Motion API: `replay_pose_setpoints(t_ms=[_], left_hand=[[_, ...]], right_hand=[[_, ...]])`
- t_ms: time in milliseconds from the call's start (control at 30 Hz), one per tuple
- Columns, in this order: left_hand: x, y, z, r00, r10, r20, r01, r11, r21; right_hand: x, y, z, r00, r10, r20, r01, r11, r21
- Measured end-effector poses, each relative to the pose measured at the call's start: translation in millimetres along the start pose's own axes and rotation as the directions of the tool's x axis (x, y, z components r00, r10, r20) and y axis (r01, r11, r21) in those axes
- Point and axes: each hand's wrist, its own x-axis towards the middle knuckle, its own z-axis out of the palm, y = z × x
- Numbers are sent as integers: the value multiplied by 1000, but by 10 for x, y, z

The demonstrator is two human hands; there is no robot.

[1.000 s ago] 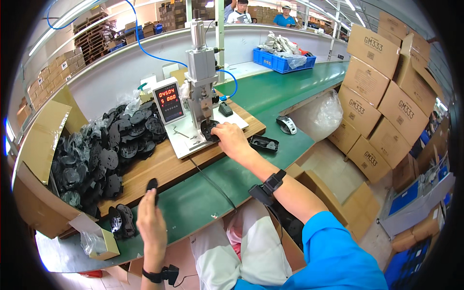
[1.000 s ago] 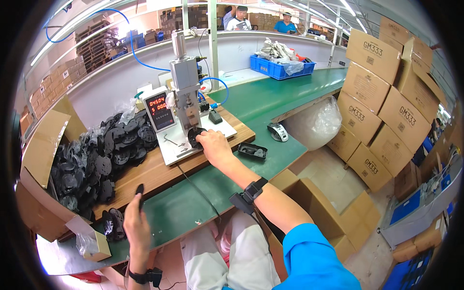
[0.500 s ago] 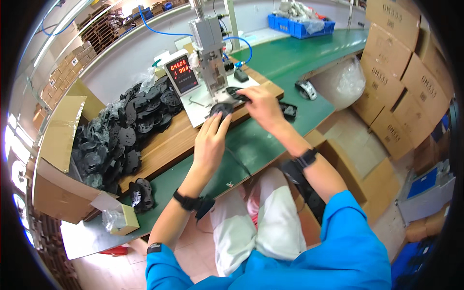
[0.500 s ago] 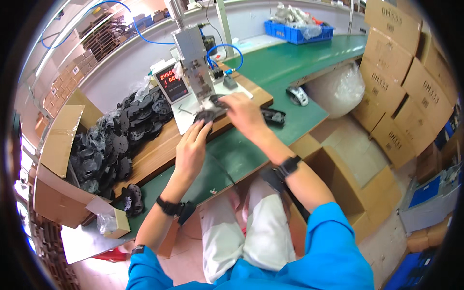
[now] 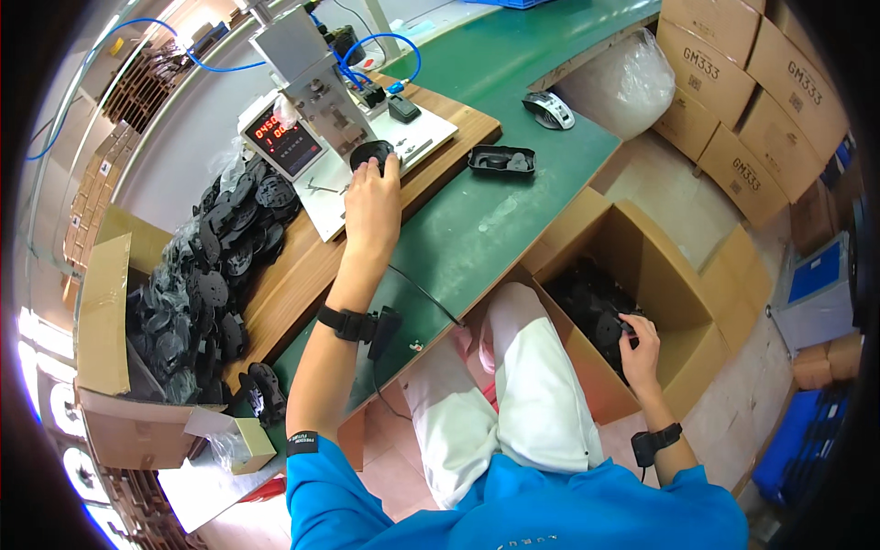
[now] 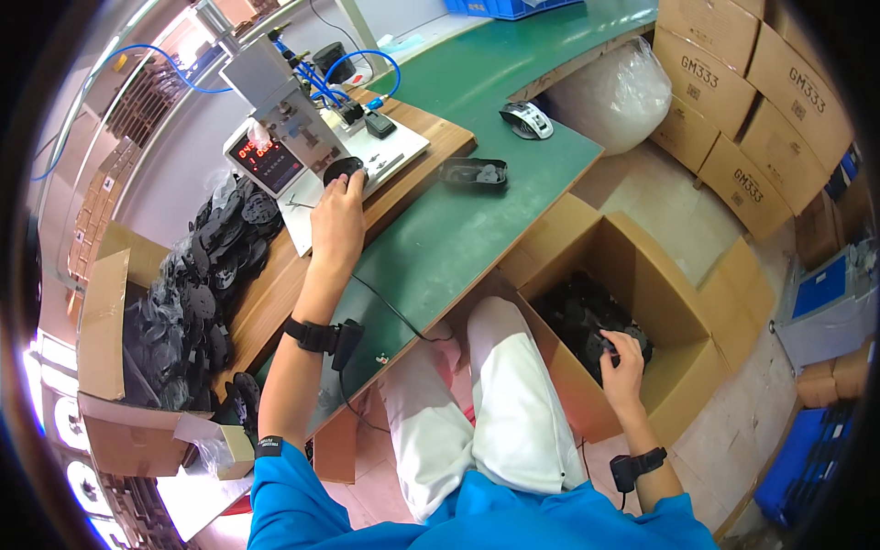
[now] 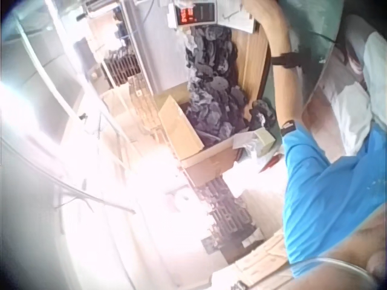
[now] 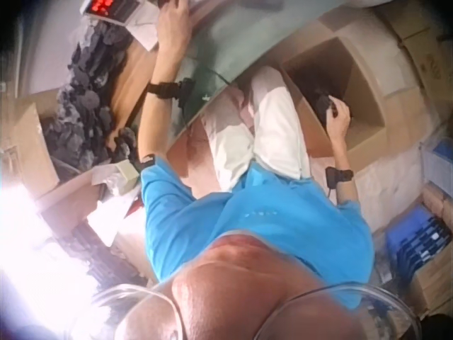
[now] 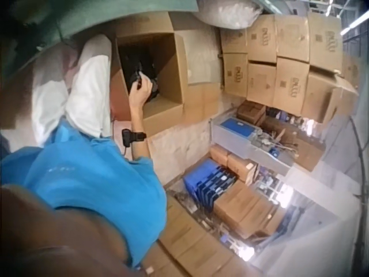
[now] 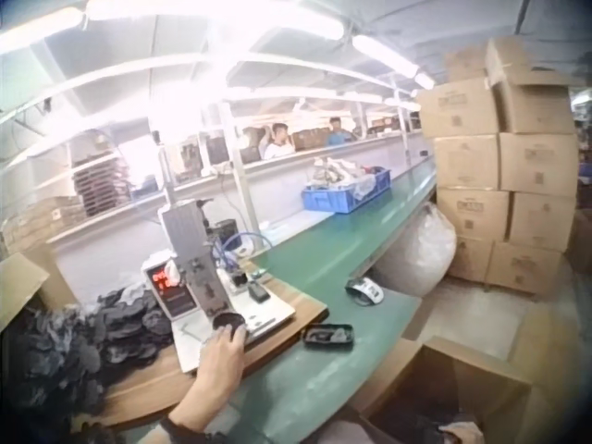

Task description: Assembling plastic components using a small pneumatic press at an electronics factory workstation.

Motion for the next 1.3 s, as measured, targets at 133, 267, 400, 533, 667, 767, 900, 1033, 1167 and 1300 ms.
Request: replay_pose_setpoints(t_ms=[133, 267, 400, 533, 667, 767, 900, 1033, 1167, 1300], left_hand=[[72, 16, -115, 993, -3, 115, 5, 1000, -19], [74, -20, -28, 997, 73, -27, -73, 997, 23], [56, -59, -59, 997, 79, -8, -79, 996, -40], [53, -20, -224, 992, -82, 98, 94, 988, -124], [41, -124, -76, 996, -81, -31, 73, 978, -194], [87, -45, -63, 971, -207, 123, 231, 945, -232], [7, -202, -37, 969, -233, 79, 245, 926, -287], [-285, -40, -145, 932, -233, -277, 126, 926, -356], [-1130, 3, -1021, 911, -410, -43, 376, 869, -322], [-2430, -511, -1678, 685, -720, 116, 724, 689, 0]], right_hand=[[-293, 776, 215, 986, 164, 45, -159, 983, -87], [-363, 1242, 470, 976, 123, 182, -78, 968, -237], [74, 220, 620, 998, -57, 14, 59, 982, -177], [902, -1668, 522, 888, -450, -90, 459, 866, 198], [1728, -2710, 976, 654, -754, -61, 750, 636, 179], [2261, -2994, 1597, 519, -854, -39, 854, 519, 14], [2373, -3424, 1843, 607, -757, 243, 781, 625, -3], [2522, -3345, 1909, 584, -790, 188, 807, 590, -29], [2673, -3164, 1806, 564, -789, 245, 814, 580, -4], [2584, -3262, 1863, 551, -794, 255, 822, 570, -1]])
